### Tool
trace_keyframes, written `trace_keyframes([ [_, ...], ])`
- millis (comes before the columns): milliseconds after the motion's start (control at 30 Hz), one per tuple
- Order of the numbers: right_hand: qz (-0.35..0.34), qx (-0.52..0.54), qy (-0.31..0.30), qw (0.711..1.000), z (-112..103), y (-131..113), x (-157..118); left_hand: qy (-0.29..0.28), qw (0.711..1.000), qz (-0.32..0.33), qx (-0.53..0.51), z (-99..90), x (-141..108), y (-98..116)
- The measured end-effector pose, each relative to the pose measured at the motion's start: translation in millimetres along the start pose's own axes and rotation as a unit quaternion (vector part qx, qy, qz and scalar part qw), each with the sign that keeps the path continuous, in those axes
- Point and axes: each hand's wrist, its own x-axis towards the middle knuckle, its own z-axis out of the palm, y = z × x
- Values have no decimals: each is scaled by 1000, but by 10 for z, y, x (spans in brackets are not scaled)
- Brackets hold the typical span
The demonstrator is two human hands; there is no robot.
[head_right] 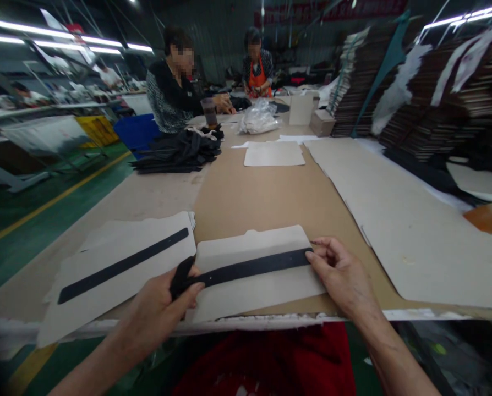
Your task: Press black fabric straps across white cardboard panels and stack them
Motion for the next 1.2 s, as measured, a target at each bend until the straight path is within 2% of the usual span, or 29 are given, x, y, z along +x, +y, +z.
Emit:
trace_keyframes([
  [67,-8,-48,12,999,46,13,47,47,996,19,73,67,64,4],
  [167,15,-95,14,995,94,-23,64,52,992,27,113,142,120,-43],
  [367,15,-132,41,990,136,-118,60,54,992,13,110,202,197,-165],
  [700,-7,-156,51,986,151,-41,77,60,995,-8,83,244,255,-185],
  [967,-88,-217,63,970,182,5,82,59,995,-10,85,255,277,-190],
  [1200,-177,-299,71,935,188,141,67,72,994,5,79,281,265,-208],
])
